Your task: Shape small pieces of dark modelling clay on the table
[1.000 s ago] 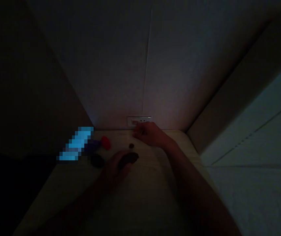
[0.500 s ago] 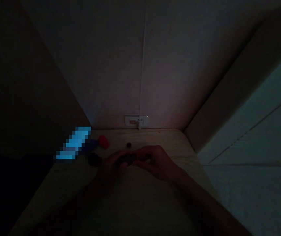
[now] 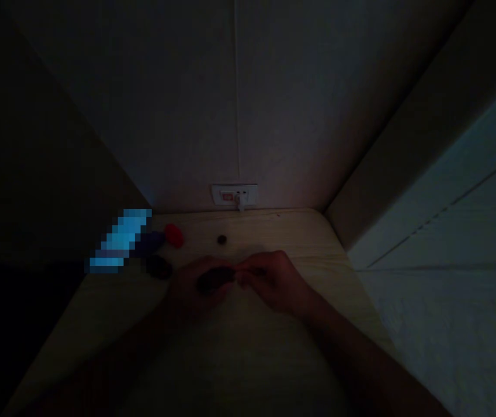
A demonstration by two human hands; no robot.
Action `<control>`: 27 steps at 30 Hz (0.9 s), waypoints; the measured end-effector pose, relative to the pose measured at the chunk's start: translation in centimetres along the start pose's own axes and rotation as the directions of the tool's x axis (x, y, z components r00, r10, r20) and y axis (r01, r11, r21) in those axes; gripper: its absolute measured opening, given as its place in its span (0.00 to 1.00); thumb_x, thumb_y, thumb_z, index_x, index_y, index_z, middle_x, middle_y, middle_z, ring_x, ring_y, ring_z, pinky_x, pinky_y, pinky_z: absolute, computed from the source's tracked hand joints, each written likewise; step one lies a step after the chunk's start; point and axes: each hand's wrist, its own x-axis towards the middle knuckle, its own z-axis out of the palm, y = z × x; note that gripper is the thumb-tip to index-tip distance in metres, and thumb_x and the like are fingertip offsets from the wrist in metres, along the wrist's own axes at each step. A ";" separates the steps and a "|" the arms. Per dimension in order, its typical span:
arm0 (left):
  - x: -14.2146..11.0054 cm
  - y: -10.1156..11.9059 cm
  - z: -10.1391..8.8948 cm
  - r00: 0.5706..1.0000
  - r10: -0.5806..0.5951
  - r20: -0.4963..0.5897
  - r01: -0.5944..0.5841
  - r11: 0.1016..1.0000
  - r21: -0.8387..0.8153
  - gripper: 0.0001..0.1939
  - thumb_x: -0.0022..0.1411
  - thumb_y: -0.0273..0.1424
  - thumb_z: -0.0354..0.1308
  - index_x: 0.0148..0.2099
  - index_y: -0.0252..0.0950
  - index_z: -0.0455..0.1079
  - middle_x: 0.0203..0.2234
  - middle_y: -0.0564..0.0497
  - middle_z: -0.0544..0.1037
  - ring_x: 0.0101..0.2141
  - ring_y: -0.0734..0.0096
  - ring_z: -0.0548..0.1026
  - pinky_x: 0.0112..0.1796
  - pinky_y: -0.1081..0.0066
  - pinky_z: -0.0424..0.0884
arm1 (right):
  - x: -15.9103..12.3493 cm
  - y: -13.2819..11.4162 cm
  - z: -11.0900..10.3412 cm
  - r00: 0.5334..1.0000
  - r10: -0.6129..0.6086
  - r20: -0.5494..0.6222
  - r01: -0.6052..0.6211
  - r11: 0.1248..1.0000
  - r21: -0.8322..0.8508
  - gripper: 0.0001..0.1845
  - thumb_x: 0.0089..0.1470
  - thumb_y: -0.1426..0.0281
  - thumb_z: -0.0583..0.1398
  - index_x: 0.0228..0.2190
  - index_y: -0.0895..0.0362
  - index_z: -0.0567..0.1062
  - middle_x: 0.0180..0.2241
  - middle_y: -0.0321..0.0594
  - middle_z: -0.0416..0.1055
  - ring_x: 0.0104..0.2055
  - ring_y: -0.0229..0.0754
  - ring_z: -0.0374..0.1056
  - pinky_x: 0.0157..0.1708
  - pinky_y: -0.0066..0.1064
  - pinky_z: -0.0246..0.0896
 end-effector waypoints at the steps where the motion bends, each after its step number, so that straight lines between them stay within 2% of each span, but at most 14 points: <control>1: 0.0 0.0 0.0 1.000 -0.002 -0.011 0.002 1.000 0.002 0.13 0.59 0.29 0.65 0.47 0.38 0.77 0.39 0.48 0.85 0.39 0.64 0.82 0.42 0.65 0.79 | 0.0 -0.1 0.1 1.000 -0.014 -0.016 0.014 1.000 -0.022 0.11 0.61 0.63 0.63 0.34 0.55 0.85 0.28 0.41 0.81 0.29 0.41 0.74 0.30 0.30 0.67; 4: 0.2 -0.1 -0.1 0.999 -0.015 -0.048 0.015 1.000 0.006 0.13 0.58 0.28 0.64 0.46 0.38 0.77 0.38 0.48 0.85 0.38 0.64 0.82 0.42 0.65 0.79 | 0.0 0.0 0.7 0.997 -0.004 -0.081 0.003 1.000 -0.016 0.12 0.61 0.64 0.63 0.37 0.56 0.85 0.28 0.41 0.81 0.29 0.40 0.74 0.30 0.30 0.68; 7: 0.3 -0.1 -0.2 0.997 -0.026 -0.079 0.027 1.000 0.010 0.13 0.56 0.28 0.64 0.45 0.38 0.76 0.38 0.48 0.84 0.39 0.63 0.82 0.42 0.65 0.78 | 0.1 0.4 1.3 0.990 0.045 -0.134 -0.036 0.997 0.069 0.13 0.59 0.61 0.65 0.39 0.56 0.85 0.28 0.41 0.81 0.29 0.41 0.75 0.30 0.30 0.70; 12: 0.1 -0.1 -0.3 0.995 -0.041 -0.095 0.043 0.999 0.021 0.14 0.54 0.29 0.65 0.45 0.38 0.75 0.37 0.49 0.83 0.37 0.63 0.81 0.39 0.65 0.78 | 0.2 0.9 1.9 0.987 0.072 -0.142 -0.043 0.979 0.198 0.13 0.52 0.60 0.71 0.38 0.53 0.85 0.35 0.41 0.84 0.35 0.44 0.79 0.37 0.34 0.75; 20: 0.1 -0.2 -0.1 0.996 -0.012 -0.087 0.017 0.998 0.055 0.13 0.56 0.29 0.66 0.45 0.39 0.74 0.37 0.49 0.82 0.37 0.64 0.81 0.41 0.64 0.78 | 0.2 0.6 2.0 0.979 0.073 -0.190 -0.042 0.986 0.162 0.13 0.51 0.58 0.71 0.33 0.54 0.84 0.30 0.41 0.83 0.31 0.43 0.78 0.34 0.33 0.74; 27: 0.0 -0.4 0.1 0.996 0.051 -0.073 -0.041 0.990 0.133 0.12 0.57 0.28 0.64 0.45 0.38 0.73 0.37 0.48 0.81 0.38 0.63 0.79 0.41 0.63 0.77 | 0.4 1.1 2.4 0.974 0.130 -0.186 -0.084 0.968 0.235 0.15 0.51 0.55 0.71 0.31 0.54 0.83 0.25 0.38 0.80 0.27 0.41 0.74 0.30 0.31 0.71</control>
